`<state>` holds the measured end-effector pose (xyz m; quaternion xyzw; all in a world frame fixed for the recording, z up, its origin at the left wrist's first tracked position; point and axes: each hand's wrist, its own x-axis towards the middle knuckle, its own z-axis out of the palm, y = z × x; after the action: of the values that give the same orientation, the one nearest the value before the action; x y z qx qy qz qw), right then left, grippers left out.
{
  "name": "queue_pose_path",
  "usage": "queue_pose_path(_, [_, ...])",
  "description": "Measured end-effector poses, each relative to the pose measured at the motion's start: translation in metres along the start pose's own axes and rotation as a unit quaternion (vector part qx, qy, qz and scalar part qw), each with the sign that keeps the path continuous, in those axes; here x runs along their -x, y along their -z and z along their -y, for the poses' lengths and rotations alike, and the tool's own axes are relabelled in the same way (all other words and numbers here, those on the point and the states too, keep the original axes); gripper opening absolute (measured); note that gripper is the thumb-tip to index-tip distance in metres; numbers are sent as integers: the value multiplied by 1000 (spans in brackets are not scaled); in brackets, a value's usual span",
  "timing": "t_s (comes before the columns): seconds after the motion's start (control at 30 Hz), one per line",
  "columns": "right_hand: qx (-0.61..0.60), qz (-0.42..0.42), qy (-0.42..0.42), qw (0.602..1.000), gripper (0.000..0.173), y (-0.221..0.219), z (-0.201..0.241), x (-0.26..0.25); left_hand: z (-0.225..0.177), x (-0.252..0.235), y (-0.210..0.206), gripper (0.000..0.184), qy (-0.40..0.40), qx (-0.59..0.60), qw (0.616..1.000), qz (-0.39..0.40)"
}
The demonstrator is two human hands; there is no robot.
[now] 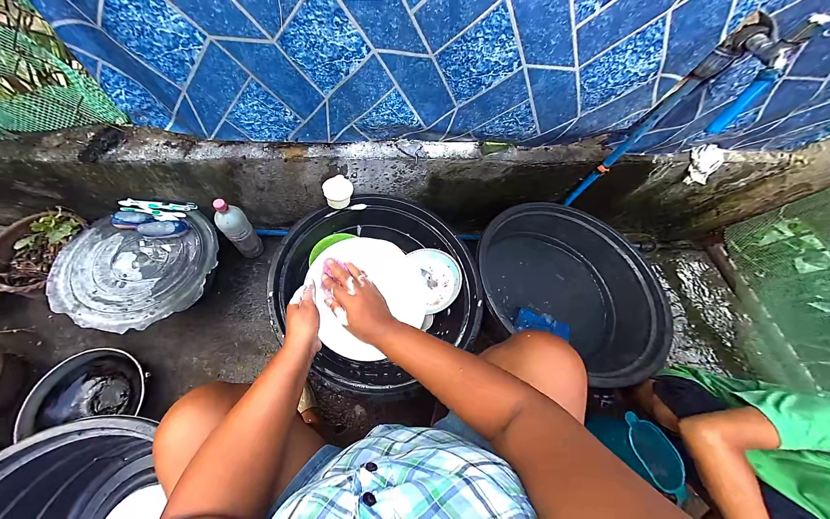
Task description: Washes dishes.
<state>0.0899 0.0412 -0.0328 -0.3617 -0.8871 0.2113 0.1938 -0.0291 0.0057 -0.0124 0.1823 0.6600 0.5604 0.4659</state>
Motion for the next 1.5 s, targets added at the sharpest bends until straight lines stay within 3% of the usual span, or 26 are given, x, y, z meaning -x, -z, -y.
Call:
queue_pose_path(0.13, [-19,49,24,998,43,2,23,29,-6,-4,7,42,-13,37,999,-24])
queue_pose_path(0.27, [-16,-17,31,999,38,-7,15,23,-1,-1,7,41,-15,2,1000,-6])
queue_pose_path(0.37, [-25,-3,10,1000,43,-9,10,9,-2,-1,6,40,-14,9,1000,-3])
queue_pose_path(0.57, [-58,6,97,994,39,-20,25,36,-6,-2,11,40,-12,7,1000,-15])
queue_pose_path(0.73, [-19,-69,-3,997,43,-9,5,-7,-4,1,9,39,-32,-5,999,-13])
queue_pose_path(0.97, [-21,67,59,996,44,5,14,52,-14,-3,19,39,-38,24,996,-73])
queue_pose_path(1.07, [24,6,13,1000,38,12,-19,69,-17,-3,24,41,-46,3,996,-79])
queue_pose_path(1.17, [54,-34,-79,995,38,20,-49,41,-15,1,20,41,-48,-26,996,-64])
queue_pose_path(1.23, [54,-77,-84,992,38,17,-51,11,-9,4,15,42,-45,-45,997,-45])
queue_pose_path(1.37, [15,-38,-27,999,39,-5,-3,-19,-6,3,11,38,-43,-27,998,-46])
queue_pose_path(1.5, [-47,20,68,996,40,-12,19,24,-9,-6,20,39,-41,12,996,-76])
